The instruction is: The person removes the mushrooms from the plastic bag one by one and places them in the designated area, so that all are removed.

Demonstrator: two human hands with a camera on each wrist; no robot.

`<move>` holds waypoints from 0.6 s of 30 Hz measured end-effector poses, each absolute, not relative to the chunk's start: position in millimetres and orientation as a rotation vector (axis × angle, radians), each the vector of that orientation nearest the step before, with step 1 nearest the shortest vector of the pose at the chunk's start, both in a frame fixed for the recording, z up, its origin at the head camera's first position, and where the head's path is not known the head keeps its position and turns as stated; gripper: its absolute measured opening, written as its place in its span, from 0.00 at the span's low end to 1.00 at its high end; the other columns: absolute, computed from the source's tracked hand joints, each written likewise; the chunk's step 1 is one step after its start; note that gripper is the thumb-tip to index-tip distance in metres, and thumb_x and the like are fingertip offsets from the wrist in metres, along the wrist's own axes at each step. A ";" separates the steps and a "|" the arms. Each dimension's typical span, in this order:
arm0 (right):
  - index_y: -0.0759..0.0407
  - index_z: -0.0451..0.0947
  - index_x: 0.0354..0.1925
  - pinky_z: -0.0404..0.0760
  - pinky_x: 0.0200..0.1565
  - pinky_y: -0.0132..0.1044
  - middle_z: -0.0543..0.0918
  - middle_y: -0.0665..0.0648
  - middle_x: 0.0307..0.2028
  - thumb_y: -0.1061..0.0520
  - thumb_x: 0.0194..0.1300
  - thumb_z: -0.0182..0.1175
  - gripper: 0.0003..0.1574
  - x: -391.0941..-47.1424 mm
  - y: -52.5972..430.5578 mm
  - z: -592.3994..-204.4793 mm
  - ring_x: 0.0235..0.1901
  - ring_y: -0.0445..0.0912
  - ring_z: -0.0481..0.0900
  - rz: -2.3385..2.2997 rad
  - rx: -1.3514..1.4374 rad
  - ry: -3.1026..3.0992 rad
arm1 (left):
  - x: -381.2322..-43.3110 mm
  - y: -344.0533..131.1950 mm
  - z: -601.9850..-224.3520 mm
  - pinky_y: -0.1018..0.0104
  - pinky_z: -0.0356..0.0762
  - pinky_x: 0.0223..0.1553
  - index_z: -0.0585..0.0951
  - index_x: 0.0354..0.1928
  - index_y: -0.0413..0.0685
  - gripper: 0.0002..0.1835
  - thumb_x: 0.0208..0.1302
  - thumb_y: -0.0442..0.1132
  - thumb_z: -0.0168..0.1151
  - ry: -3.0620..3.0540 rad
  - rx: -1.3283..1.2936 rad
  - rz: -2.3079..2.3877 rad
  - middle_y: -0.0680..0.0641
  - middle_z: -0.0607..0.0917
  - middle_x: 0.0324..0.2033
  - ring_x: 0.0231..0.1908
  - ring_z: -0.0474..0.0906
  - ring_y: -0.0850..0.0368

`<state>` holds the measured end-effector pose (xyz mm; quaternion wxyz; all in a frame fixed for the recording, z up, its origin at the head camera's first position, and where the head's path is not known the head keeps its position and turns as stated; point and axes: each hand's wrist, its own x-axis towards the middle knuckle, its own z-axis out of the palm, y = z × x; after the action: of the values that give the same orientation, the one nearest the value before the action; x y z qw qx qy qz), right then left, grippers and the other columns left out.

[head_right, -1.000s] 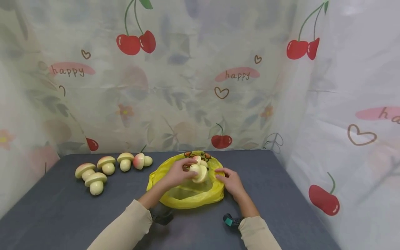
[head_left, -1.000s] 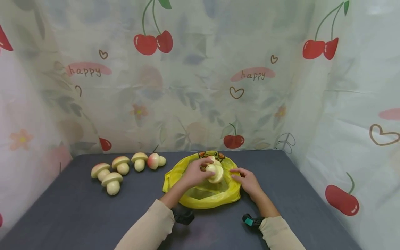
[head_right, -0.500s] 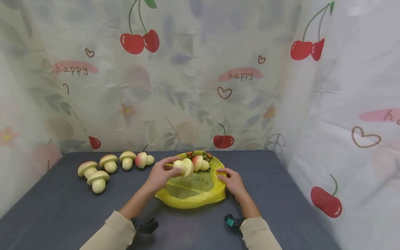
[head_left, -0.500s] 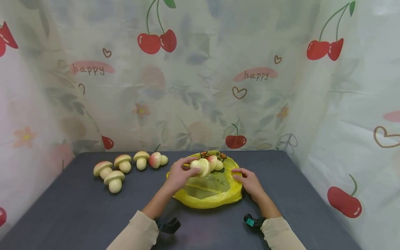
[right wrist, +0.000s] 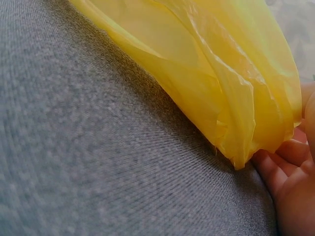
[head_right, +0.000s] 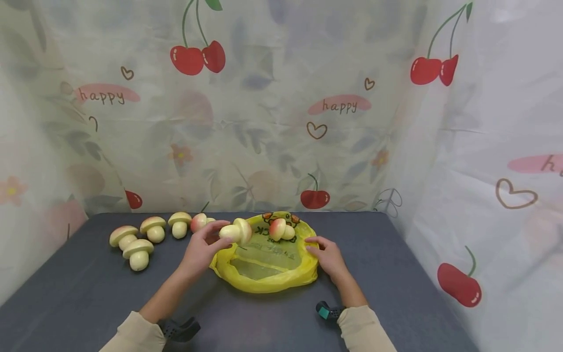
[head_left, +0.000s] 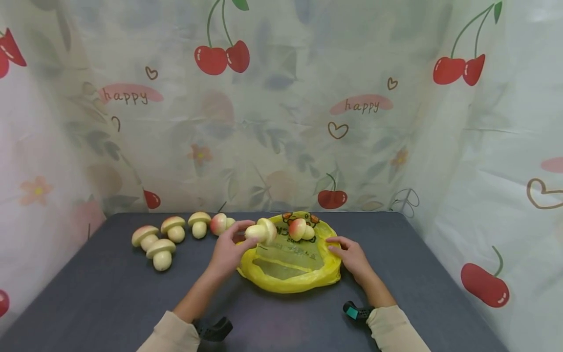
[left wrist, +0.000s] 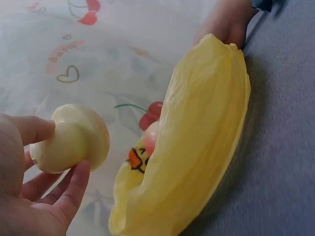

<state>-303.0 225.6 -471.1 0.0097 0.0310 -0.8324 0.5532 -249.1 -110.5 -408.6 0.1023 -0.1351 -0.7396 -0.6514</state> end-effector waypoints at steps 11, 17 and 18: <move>0.58 0.80 0.55 0.72 0.55 0.47 0.76 0.61 0.59 0.56 0.70 0.59 0.18 -302.0 225.3 -471.1 0.56 0.54 0.71 1.709 0.097 -2.611 | -228.5 -137.5 -404.5 0.63 0.79 0.41 0.78 0.56 0.35 0.22 0.59 0.30 0.69 -2.137 -0.406 -1.701 0.39 0.80 0.52 0.45 0.78 0.48; 0.58 0.80 0.55 0.73 0.54 0.45 0.76 0.61 0.58 0.56 0.70 0.59 0.18 -302.2 224.9 -470.3 0.55 0.53 0.72 1.702 0.102 -2.616 | -238.4 -159.1 -423.8 0.67 0.75 0.36 0.81 0.54 0.45 0.22 0.56 0.37 0.73 -2.147 -0.379 -1.551 0.47 0.83 0.48 0.42 0.76 0.58; 0.58 0.80 0.55 0.74 0.54 0.45 0.76 0.61 0.58 0.56 0.70 0.59 0.18 -302.3 224.8 -470.2 0.55 0.54 0.72 1.702 0.104 -2.616 | -239.0 -162.6 -424.9 0.67 0.74 0.36 0.81 0.53 0.45 0.22 0.55 0.37 0.74 -2.153 -0.375 -1.532 0.47 0.83 0.46 0.41 0.76 0.58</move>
<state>-302.3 224.8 -470.2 0.0095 0.0333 -0.8378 0.5449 -239.0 -162.6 -424.9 0.2342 -0.1367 -0.7842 -0.5582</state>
